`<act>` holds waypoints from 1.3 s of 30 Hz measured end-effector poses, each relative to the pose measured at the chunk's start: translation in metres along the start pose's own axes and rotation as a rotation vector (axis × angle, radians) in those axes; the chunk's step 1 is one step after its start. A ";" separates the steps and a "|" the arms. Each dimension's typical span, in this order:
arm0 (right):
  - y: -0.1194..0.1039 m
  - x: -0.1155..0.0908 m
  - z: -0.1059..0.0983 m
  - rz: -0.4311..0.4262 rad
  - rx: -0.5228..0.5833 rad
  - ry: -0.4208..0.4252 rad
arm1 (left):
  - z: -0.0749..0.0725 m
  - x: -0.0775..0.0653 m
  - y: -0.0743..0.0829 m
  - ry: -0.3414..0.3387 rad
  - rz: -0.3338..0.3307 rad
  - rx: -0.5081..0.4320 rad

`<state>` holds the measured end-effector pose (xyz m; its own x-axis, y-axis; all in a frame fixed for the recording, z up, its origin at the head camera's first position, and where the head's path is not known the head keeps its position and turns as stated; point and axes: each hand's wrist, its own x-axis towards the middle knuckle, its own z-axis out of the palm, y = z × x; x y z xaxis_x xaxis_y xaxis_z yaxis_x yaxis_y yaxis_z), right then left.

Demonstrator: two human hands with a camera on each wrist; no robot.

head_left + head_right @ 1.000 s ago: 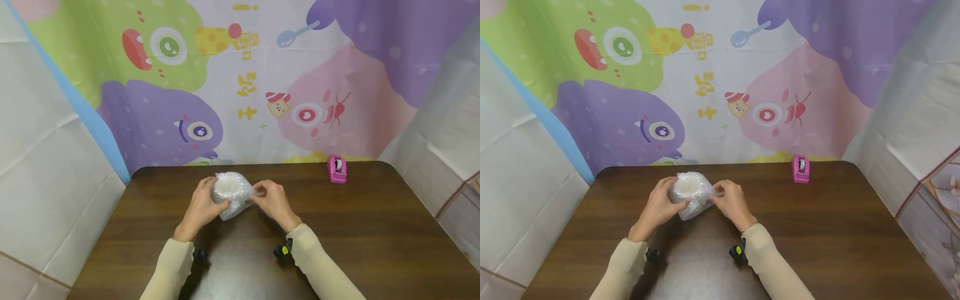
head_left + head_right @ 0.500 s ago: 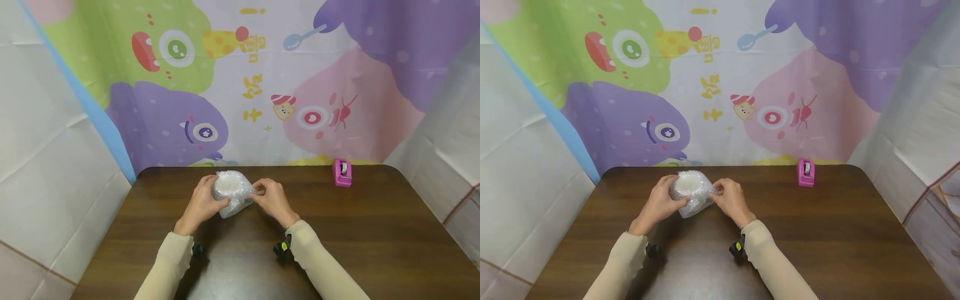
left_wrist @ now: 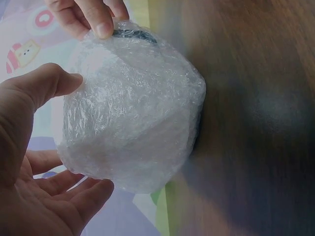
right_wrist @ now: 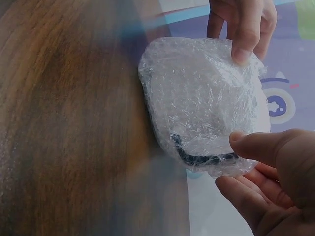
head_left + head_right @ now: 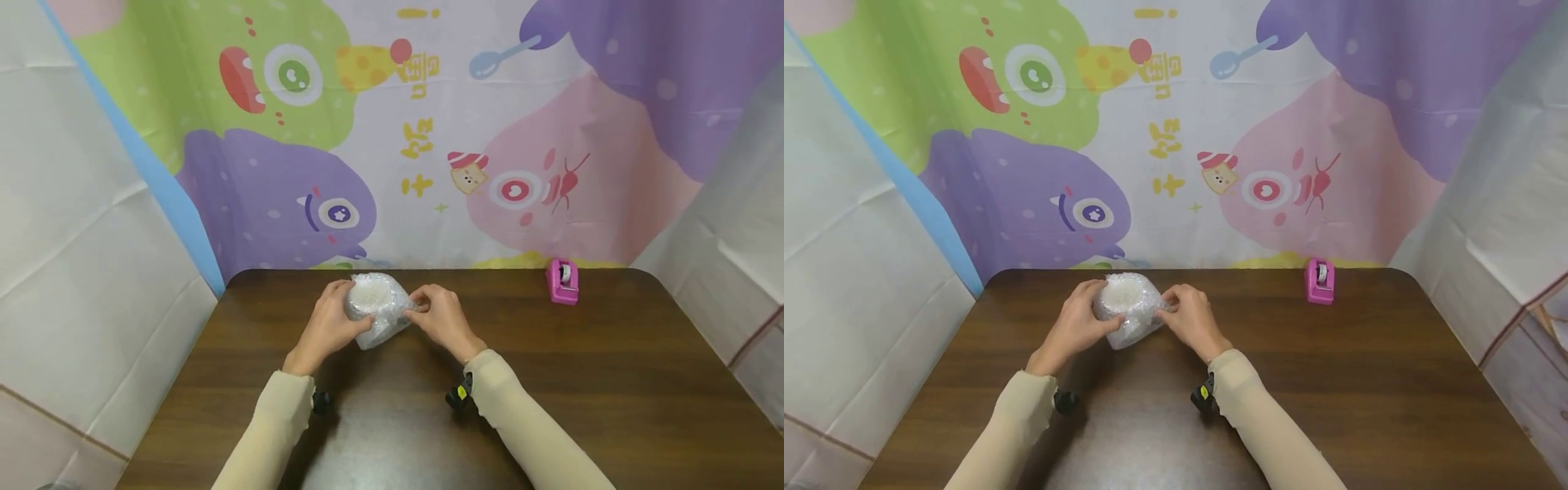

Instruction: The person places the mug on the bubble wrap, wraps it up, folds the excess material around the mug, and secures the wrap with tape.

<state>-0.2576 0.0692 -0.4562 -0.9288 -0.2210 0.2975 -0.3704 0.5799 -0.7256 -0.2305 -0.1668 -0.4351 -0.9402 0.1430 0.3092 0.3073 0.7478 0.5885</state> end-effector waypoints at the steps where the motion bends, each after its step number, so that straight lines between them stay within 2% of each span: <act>1: 0.000 0.001 0.000 -0.002 -0.001 -0.002 | 0.000 0.000 0.000 0.002 0.001 0.001; 13: -0.001 0.006 0.003 0.025 -0.002 -0.023 | 0.000 0.001 -0.003 0.012 -0.006 0.015; 22: -0.011 0.006 -0.006 -0.016 -0.059 -0.073 | -0.001 -0.005 0.007 0.055 -0.053 0.051; 26: -0.013 0.003 -0.006 -0.025 -0.053 -0.064 | 0.000 -0.009 0.011 0.078 -0.052 0.077; 29: -0.013 0.002 -0.004 -0.046 -0.036 -0.042 | 0.001 -0.011 0.013 0.122 -0.008 0.104; 33: -0.013 0.002 -0.003 -0.072 -0.034 -0.028 | 0.004 -0.012 0.014 0.182 0.084 0.148; 39: -0.013 0.006 -0.002 -0.069 -0.049 -0.031 | 0.004 -0.011 0.013 0.215 0.182 0.266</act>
<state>-0.2588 0.0614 -0.4439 -0.9014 -0.2857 0.3254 -0.4330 0.6003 -0.6724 -0.2169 -0.1561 -0.4345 -0.8128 0.1702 0.5571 0.3906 0.8688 0.3044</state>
